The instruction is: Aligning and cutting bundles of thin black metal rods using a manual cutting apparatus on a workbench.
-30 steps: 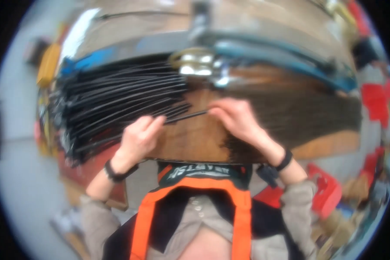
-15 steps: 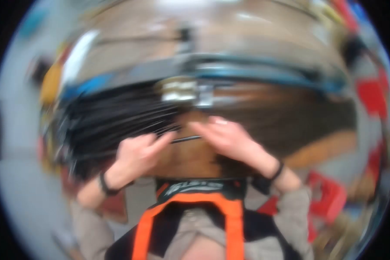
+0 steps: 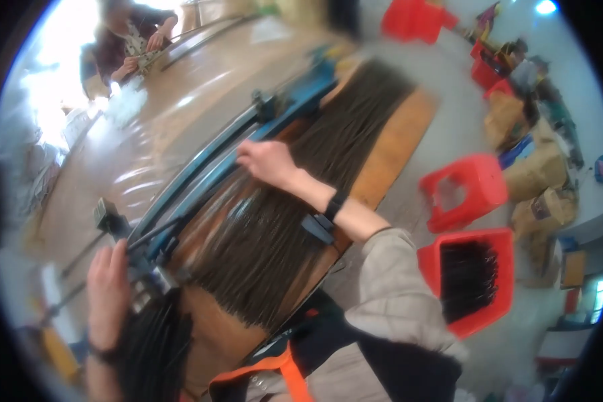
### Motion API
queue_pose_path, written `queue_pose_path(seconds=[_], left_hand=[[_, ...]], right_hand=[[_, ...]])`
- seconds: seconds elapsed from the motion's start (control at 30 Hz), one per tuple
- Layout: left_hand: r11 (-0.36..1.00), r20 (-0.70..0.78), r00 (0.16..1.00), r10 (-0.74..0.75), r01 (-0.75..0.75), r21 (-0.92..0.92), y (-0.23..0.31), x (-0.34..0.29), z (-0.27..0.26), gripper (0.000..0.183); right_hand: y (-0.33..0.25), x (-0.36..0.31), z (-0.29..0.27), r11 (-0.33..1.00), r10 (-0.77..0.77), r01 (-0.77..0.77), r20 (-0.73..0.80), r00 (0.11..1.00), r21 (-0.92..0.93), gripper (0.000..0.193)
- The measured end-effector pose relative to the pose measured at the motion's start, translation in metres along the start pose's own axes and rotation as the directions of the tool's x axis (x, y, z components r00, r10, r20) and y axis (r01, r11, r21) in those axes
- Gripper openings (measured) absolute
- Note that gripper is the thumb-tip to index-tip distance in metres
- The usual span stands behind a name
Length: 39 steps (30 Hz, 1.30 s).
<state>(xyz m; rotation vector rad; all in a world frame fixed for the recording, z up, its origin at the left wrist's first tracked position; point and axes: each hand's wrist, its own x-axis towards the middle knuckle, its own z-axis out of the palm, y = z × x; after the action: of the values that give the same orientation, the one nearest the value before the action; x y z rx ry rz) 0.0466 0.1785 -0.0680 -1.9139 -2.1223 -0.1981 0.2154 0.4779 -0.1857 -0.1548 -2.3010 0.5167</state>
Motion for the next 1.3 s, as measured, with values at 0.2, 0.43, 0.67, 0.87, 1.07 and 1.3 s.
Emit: queue_pose_path(seconds=[0.2,0.43,0.67,0.87,1.07,1.3], left_hand=[[1.000,0.047,0.999,-0.026,0.026,0.006,-0.003,-0.001,0.003,0.039],[0.998,0.039,0.998,-0.053,0.053,-0.018,-0.006,-0.026,-0.010,0.038],[0.997,-0.019,0.997,-0.076,0.076,0.012,-0.002,-0.053,-0.019,0.038],[0.986,-0.052,0.984,-0.168,0.168,0.007,0.000,-0.071,-0.018,0.037],[0.931,-0.231,0.921,-0.315,0.347,0.116,-0.064,-0.139,-0.051,0.029],[0.787,-0.338,0.751,-0.567,0.615,0.044,-0.065,-0.165,-0.087,0.023]], right_hand=[[-0.045,0.012,0.023,0.870,-0.394,0.433,-0.192,0.899,0.237,0.041],[-0.085,0.009,0.031,0.984,-0.098,0.116,-0.131,0.986,0.136,0.042],[-0.089,0.007,0.054,0.937,-0.287,0.307,-0.132,0.949,0.168,0.042],[-0.092,0.010,0.063,0.967,-0.221,0.231,-0.100,0.970,0.103,0.044],[-0.043,0.007,0.051,0.973,-0.225,0.216,-0.143,0.964,-0.079,0.022],[-0.116,0.068,0.110,0.902,-0.008,-0.092,0.230,0.973,0.422,0.015]])
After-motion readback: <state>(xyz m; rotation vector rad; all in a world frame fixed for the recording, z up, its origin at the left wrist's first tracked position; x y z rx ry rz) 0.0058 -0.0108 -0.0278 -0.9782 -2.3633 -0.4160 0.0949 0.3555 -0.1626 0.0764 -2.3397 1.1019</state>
